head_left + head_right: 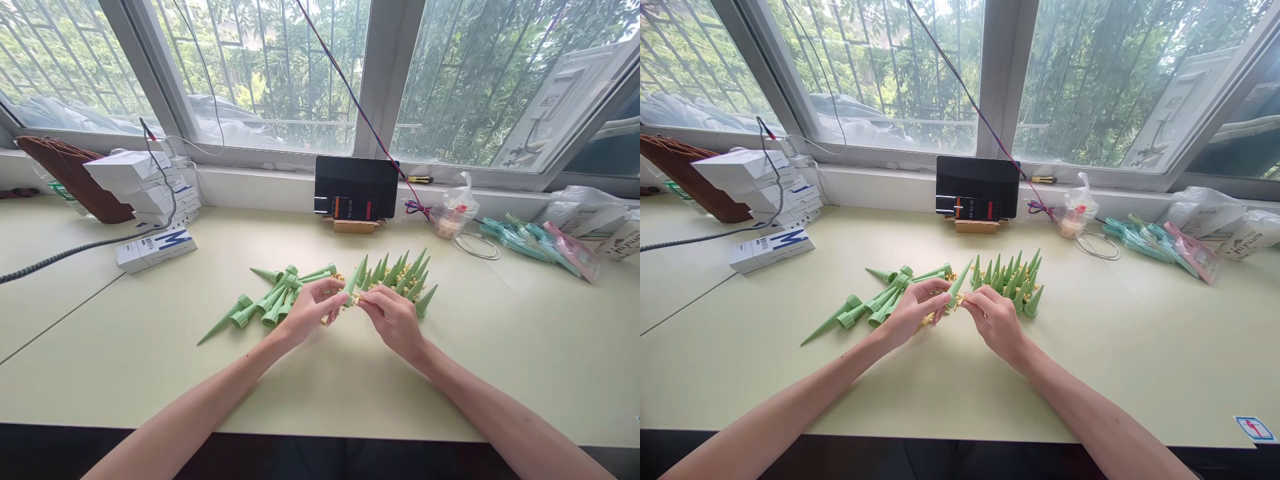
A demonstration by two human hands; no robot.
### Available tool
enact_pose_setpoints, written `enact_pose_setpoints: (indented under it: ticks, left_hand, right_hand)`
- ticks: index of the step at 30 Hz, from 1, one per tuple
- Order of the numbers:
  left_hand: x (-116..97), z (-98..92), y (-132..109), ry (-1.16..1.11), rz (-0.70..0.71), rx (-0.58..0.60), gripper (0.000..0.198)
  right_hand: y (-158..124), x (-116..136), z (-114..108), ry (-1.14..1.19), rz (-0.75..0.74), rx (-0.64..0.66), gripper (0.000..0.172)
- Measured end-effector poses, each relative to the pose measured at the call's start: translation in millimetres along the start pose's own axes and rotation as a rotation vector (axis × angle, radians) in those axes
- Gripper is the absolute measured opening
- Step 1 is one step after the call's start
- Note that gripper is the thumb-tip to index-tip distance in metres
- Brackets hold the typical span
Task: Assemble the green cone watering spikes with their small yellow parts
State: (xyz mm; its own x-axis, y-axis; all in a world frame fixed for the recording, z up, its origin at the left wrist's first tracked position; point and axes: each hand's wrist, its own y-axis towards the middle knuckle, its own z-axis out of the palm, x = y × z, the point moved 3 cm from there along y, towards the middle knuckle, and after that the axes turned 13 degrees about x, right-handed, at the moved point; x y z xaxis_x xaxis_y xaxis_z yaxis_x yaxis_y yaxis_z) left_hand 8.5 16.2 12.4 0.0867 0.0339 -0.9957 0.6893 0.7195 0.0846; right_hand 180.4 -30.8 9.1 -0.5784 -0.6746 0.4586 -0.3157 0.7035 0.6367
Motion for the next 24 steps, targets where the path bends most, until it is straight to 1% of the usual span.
enact_pose_setpoints:
  ticks: [8,13,16,20,24]
  left_hand:
    - [-1.0,0.3,0.4,0.037,0.004,0.036,0.032]
    - [-2.0,0.3,-0.2,0.046,0.022,0.024,0.034]
    - [0.4,-1.5,0.4,0.072,0.033,0.041,0.036]
    - [7.5,-6.4,2.6,0.115,0.061,0.074,0.038]
    - [11.3,-9.9,4.1,0.148,0.109,0.074,0.034]
  right_hand:
    - [-0.4,-1.5,-0.5,0.018,0.033,-0.007,0.020]
    - [-0.5,-1.7,-0.9,0.035,0.070,-0.013,0.022]
    - [-0.4,-1.5,-1.4,0.066,0.100,-0.014,0.023]
    - [-0.6,-1.5,-1.1,0.193,0.175,0.000,0.022]
    - [-2.4,-4.1,2.8,0.459,0.304,0.014,0.022]
